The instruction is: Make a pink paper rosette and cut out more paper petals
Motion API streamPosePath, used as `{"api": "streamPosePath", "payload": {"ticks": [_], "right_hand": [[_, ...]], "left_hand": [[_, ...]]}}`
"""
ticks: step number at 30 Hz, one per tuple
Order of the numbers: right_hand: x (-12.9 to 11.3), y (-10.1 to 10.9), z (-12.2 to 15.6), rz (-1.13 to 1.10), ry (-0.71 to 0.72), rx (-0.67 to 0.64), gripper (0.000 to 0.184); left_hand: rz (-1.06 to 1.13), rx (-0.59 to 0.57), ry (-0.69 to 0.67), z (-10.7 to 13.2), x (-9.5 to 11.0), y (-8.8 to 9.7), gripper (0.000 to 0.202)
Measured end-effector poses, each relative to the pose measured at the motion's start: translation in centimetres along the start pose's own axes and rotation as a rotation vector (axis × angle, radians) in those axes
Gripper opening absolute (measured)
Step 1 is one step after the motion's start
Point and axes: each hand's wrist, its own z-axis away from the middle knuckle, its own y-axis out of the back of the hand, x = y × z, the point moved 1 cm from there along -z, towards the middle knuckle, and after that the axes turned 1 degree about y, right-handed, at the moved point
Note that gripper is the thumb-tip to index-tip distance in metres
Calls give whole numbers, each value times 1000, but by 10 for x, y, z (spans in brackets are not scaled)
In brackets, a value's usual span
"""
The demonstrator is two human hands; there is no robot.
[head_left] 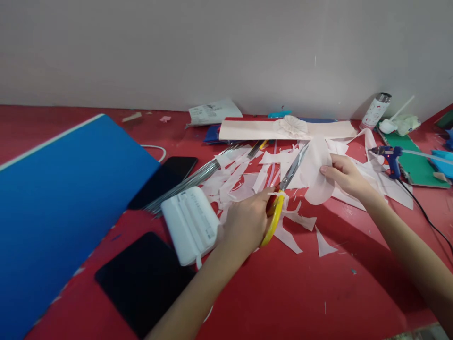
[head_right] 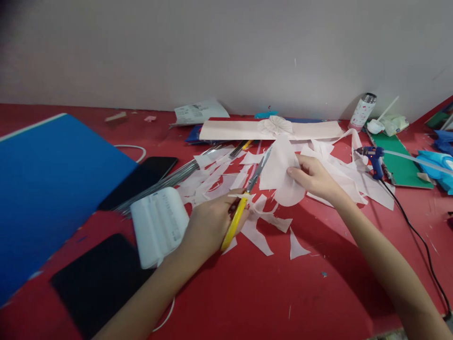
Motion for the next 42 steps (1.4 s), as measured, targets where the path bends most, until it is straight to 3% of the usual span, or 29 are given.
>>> {"api": "streamPosePath", "payload": {"ticks": [9, 35, 42], "right_hand": [[-4, 0, 2, 59, -9, -9, 18], [-4, 1, 2, 92, -17, -44, 19], [-3, 4, 2, 98, -5, -20, 20]], "left_hand": [[25, 18, -48, -1, 4, 2, 39], [16, 24, -54, 0, 2, 2, 24], [50, 44, -78, -2, 2, 6, 31]]}}
